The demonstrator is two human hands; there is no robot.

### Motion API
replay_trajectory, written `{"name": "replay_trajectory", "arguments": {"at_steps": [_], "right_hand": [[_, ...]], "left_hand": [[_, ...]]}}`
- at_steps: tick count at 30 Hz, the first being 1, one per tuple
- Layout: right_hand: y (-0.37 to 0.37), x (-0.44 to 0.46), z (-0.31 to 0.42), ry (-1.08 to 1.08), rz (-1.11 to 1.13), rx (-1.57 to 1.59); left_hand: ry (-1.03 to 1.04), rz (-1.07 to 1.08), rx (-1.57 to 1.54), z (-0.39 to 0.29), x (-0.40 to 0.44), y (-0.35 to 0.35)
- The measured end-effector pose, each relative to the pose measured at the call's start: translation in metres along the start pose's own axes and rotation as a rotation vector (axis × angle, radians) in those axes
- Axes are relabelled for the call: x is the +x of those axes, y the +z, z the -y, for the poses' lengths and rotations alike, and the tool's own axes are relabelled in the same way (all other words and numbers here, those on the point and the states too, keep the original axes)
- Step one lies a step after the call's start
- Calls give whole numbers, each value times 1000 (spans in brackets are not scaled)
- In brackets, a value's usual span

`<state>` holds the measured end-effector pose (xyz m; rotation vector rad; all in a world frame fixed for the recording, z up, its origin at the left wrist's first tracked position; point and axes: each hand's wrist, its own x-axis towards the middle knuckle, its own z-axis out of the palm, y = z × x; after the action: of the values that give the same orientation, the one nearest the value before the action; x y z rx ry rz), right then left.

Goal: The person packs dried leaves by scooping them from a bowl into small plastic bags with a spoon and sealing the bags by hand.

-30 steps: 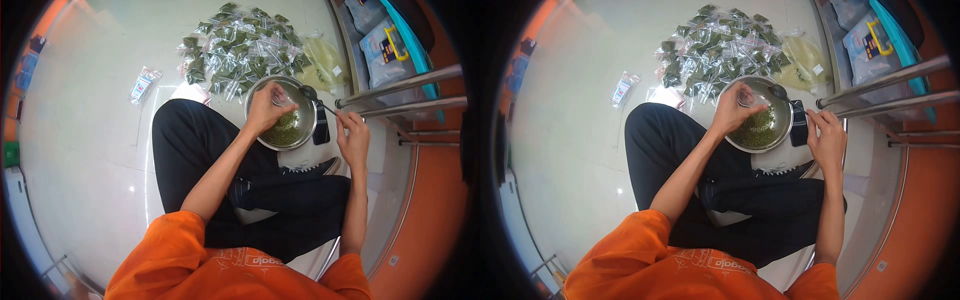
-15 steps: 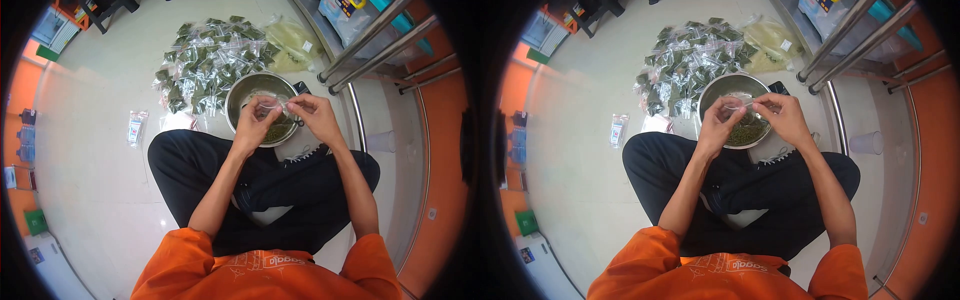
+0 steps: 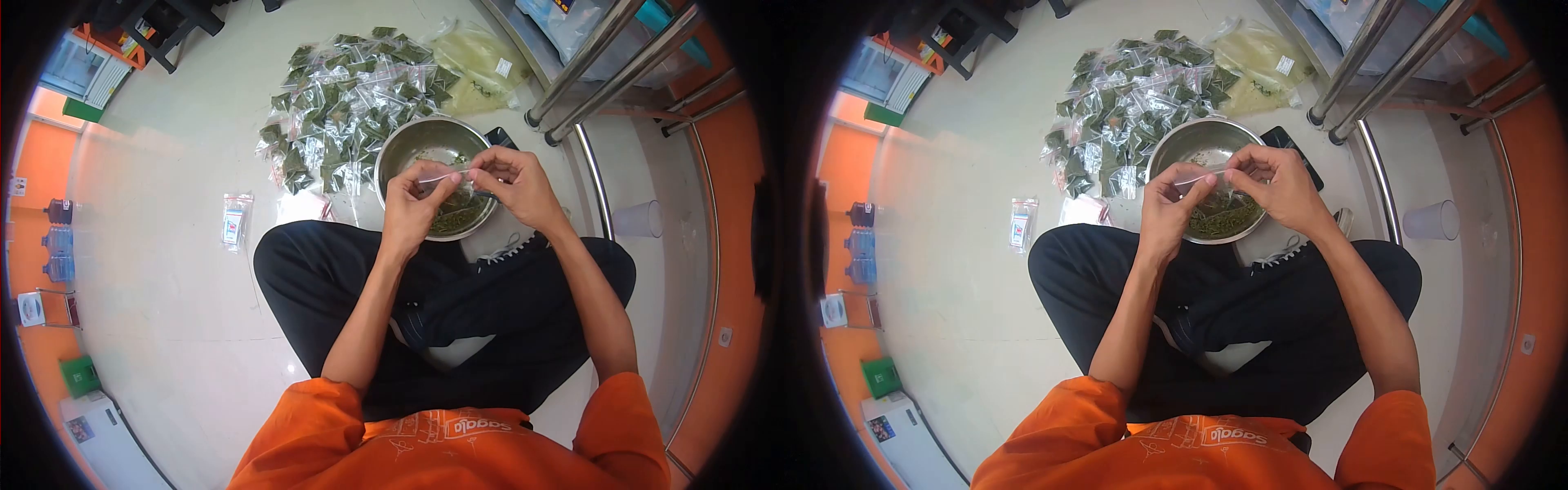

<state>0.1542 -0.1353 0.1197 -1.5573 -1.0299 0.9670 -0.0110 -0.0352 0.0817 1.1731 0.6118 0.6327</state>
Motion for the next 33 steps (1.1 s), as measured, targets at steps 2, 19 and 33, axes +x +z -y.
{"name": "replay_trajectory", "arguments": {"at_steps": [2, 19, 33], "right_hand": [[1, 0, -2, -22, -4, -54], [7, -2, 2, -54, 20, 46], [7, 1, -9, -85, -38, 39]], "left_hand": [[5, 9, 15, 0, -1, -1], [158, 65, 207, -2, -1, -6], [57, 1, 120, 3, 5, -13]]}}
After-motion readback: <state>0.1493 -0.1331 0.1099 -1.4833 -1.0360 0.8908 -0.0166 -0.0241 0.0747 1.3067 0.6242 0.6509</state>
